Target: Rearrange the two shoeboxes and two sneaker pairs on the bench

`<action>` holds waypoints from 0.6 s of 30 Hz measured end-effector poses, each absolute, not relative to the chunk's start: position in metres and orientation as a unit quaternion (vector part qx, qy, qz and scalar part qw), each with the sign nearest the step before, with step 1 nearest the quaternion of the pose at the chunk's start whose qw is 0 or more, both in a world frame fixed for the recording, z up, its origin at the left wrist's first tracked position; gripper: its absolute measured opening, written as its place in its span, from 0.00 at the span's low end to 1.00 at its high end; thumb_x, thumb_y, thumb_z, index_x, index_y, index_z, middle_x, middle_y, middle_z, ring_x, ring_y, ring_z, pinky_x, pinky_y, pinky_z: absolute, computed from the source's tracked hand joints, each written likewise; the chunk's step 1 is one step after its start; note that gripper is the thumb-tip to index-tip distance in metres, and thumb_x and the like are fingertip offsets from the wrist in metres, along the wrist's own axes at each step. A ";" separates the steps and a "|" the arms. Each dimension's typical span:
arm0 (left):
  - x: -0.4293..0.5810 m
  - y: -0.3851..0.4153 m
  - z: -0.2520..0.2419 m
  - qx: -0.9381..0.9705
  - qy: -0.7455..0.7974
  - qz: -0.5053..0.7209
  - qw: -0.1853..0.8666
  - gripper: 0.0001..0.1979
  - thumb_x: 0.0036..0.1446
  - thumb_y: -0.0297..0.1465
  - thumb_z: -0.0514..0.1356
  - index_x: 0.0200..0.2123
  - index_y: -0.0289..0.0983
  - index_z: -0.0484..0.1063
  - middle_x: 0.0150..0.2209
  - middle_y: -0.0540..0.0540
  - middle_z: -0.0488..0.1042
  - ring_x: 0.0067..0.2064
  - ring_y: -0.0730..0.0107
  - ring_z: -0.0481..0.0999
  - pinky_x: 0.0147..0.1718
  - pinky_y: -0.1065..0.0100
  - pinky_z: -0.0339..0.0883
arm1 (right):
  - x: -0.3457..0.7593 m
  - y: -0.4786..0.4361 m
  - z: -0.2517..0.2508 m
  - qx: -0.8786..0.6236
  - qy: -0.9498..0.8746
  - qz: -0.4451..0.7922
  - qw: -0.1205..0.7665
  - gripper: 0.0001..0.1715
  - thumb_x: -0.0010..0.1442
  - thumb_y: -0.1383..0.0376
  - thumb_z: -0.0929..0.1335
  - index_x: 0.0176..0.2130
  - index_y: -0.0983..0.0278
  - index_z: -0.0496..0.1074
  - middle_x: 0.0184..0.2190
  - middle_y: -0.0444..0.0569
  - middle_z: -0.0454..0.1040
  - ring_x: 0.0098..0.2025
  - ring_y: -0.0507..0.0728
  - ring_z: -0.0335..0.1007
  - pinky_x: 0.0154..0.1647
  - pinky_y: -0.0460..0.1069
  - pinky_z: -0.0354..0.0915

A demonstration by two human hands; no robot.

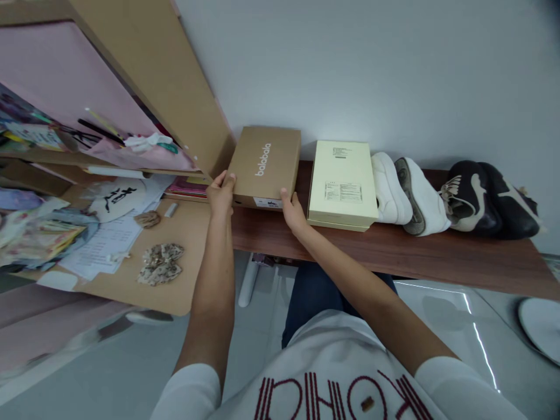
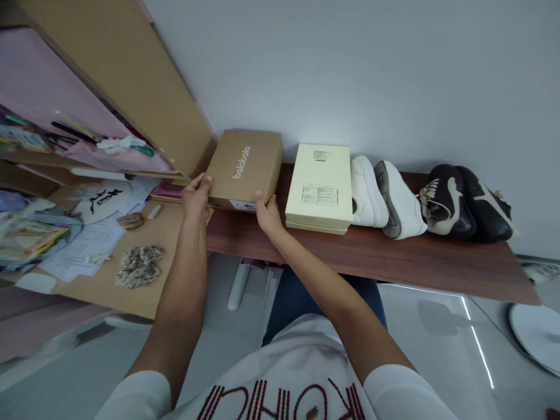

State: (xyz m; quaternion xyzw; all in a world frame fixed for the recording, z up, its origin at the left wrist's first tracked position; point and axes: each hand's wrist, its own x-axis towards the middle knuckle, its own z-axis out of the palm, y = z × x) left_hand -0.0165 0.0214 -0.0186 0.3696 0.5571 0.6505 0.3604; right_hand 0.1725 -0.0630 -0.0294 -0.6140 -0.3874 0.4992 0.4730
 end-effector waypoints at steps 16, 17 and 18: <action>-0.008 0.025 -0.047 0.384 0.618 0.609 0.316 0.18 0.58 0.30 0.65 0.52 0.31 0.77 0.54 0.35 0.79 0.55 0.61 0.79 0.61 0.59 0.68 | 0.169 -0.047 -0.037 -0.652 -0.407 0.462 0.442 0.51 0.68 0.44 0.51 0.73 0.78 0.42 0.74 0.64 0.48 0.76 0.63 0.44 0.75 0.58 0.42; -0.008 0.026 -0.045 0.386 0.617 0.606 0.320 0.18 0.58 0.30 0.65 0.51 0.32 0.77 0.53 0.36 0.79 0.55 0.61 0.79 0.61 0.58 0.68 | 0.170 -0.049 -0.034 -0.653 -0.411 0.465 0.435 0.51 0.68 0.44 0.51 0.73 0.79 0.41 0.74 0.65 0.46 0.76 0.63 0.42 0.75 0.58 0.42; -0.008 0.027 -0.044 0.389 0.616 0.604 0.324 0.18 0.58 0.30 0.66 0.51 0.32 0.78 0.53 0.36 0.80 0.55 0.61 0.79 0.61 0.58 0.68 | 0.170 -0.053 -0.029 -0.651 -0.417 0.466 0.430 0.52 0.68 0.43 0.52 0.73 0.80 0.40 0.74 0.65 0.45 0.76 0.63 0.40 0.75 0.58 0.41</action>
